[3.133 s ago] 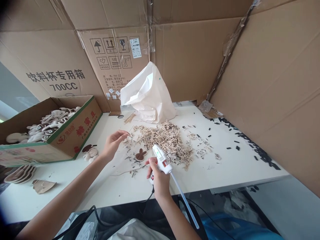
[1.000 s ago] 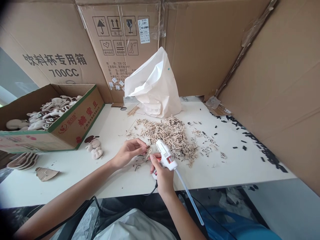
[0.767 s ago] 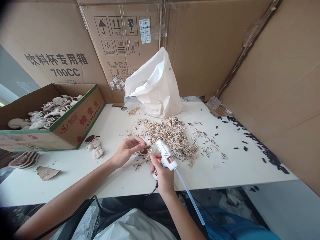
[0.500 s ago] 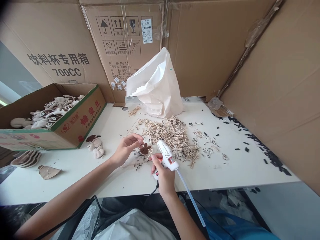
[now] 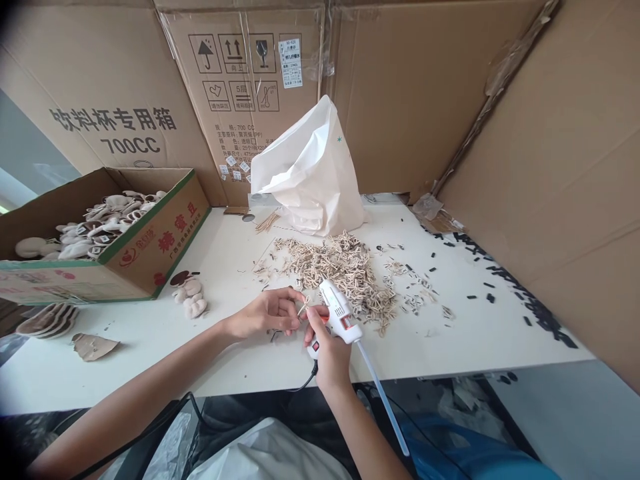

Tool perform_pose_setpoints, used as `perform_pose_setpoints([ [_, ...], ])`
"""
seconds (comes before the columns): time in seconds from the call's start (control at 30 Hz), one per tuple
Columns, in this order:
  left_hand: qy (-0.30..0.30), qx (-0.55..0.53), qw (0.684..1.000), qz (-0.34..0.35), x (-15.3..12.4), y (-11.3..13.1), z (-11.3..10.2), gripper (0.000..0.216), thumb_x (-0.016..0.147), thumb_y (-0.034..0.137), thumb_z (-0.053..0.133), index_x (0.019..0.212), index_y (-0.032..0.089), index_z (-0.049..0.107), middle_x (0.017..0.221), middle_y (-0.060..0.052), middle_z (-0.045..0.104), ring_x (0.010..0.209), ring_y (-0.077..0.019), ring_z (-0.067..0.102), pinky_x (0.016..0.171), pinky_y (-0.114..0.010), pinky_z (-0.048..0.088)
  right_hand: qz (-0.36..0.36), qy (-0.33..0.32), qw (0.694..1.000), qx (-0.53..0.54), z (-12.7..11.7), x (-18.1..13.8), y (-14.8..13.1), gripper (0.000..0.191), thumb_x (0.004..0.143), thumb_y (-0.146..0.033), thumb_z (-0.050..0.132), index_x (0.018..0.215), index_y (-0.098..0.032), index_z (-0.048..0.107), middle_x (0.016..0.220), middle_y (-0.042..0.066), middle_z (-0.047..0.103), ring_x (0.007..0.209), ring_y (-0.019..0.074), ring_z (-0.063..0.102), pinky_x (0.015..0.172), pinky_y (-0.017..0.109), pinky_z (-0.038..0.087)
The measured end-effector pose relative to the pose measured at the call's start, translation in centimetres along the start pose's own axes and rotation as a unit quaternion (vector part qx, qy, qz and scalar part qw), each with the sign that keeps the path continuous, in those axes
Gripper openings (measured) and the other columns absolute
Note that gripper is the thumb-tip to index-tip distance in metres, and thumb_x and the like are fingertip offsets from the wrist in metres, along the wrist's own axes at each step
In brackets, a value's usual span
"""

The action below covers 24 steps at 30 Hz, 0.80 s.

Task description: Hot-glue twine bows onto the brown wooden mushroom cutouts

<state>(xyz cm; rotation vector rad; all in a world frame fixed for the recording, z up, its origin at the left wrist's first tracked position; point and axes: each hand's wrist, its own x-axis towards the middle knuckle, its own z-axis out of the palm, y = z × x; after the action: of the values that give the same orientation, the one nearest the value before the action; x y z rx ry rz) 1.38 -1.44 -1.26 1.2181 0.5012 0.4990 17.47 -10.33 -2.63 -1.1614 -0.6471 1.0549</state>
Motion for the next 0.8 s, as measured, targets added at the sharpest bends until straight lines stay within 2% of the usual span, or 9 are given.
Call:
perform_pose_setpoints([
  [0.23, 0.049, 0.028, 0.998, 0.019, 0.0, -0.1, 0.7, 0.035, 0.081, 0.035, 0.088, 0.1, 0.01, 0.072, 0.077, -0.008, 0.074, 0.068, -0.0144, 0.07, 0.063, -0.023, 0.055, 0.002, 0.013, 1.0, 0.007, 0.0, 0.1, 0.5, 0.034, 0.079, -0.049, 0.087, 0.082, -0.02, 0.072, 0.05, -0.004, 0.055, 0.045, 0.011, 0.048, 0.046, 0.023, 0.036],
  [0.37, 0.068, 0.066, 0.995, 0.033, -0.1, 0.1, 0.7, 0.034, 0.082, 0.04, 0.086, 0.092, 0.009, 0.074, 0.077, -0.009, 0.075, 0.067, -0.0146, 0.07, 0.062, -0.023, 0.055, 0.003, 0.014, 1.0, 0.008, -0.1, 0.1, 0.5, 0.034, 0.079, -0.049, 0.087, 0.085, -0.019, 0.071, 0.049, -0.004, 0.055, 0.045, 0.0114, 0.047, 0.046, 0.024, 0.035],
  [0.53, 0.008, 0.147, 0.989, 0.029, -0.4, 0.4, 0.3, 0.033, 0.085, 0.043, 0.082, 0.096, 0.013, 0.076, 0.076, -0.008, 0.075, 0.066, -0.0157, 0.07, 0.061, -0.024, 0.055, 0.004, 0.007, 1.0, 0.015, -0.1, 0.0, 0.4, 0.031, 0.08, -0.046, 0.087, 0.081, -0.019, 0.071, 0.05, -0.004, 0.055, 0.046, 0.0121, 0.048, 0.049, 0.025, 0.037],
  [0.67, -0.035, 0.138, 0.99, 0.02, -0.6, 0.6, -0.1, 0.032, 0.084, 0.041, 0.083, 0.098, 0.013, 0.077, 0.078, -0.008, 0.075, 0.067, -0.0162, 0.07, 0.062, -0.026, 0.057, 0.007, 0.009, 1.0, 0.019, -0.1, 0.1, 0.5, 0.032, 0.078, -0.046, 0.088, 0.081, -0.02, 0.07, 0.05, -0.004, 0.056, 0.046, 0.0128, 0.049, 0.048, 0.025, 0.038],
  [0.8, -0.036, 0.149, 0.988, 0.024, -0.9, 1.5, -1.3, 0.031, 0.082, 0.04, 0.085, 0.094, 0.012, 0.078, 0.077, -0.009, 0.075, 0.065, -0.0167, 0.069, 0.065, -0.029, 0.058, 0.023, 0.016, 0.999, 0.04, -0.1, 0.3, 0.5, 0.033, 0.077, -0.047, 0.089, 0.08, -0.02, 0.07, 0.051, -0.004, 0.056, 0.045, 0.0113, 0.047, 0.047, 0.024, 0.038],
])
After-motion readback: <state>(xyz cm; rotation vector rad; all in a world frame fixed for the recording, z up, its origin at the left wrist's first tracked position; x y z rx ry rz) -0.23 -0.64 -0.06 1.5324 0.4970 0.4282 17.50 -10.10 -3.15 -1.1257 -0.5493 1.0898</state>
